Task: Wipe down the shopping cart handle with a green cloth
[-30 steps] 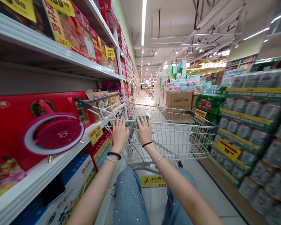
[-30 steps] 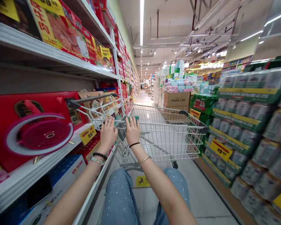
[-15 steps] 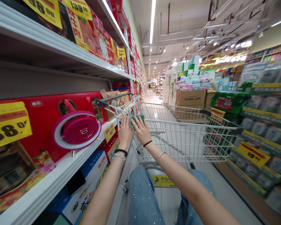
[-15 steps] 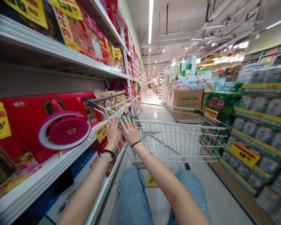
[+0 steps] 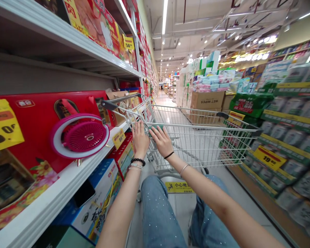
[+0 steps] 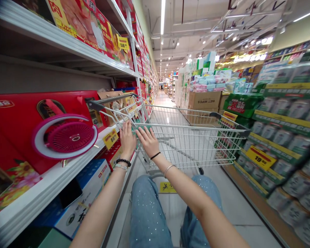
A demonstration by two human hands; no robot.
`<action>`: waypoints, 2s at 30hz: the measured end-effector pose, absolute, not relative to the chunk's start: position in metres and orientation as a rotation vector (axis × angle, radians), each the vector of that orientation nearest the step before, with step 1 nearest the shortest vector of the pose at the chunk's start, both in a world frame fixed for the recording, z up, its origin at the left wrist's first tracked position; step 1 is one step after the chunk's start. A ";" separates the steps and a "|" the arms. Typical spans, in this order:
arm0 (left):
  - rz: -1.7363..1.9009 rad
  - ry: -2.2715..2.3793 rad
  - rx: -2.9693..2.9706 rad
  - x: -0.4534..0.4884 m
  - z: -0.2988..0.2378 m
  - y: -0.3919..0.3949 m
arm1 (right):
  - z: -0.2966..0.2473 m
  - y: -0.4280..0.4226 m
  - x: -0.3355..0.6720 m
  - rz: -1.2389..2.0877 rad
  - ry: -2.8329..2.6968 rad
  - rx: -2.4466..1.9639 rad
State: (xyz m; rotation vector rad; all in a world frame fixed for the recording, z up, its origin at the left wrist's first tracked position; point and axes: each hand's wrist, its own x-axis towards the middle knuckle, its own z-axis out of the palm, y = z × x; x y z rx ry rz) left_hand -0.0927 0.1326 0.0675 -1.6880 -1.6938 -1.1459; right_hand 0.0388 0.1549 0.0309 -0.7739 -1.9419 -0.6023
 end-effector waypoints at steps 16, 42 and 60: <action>-0.985 -1.759 -1.738 -0.081 0.019 0.120 | 0.029 0.160 0.048 -0.547 -1.934 -0.774; -1.168 -1.713 -1.754 -0.075 0.021 0.135 | 0.022 0.172 0.061 -0.613 -1.914 -0.806; -1.286 -1.619 -1.767 -0.083 0.014 0.141 | 0.008 0.176 0.074 -0.614 -1.887 -0.829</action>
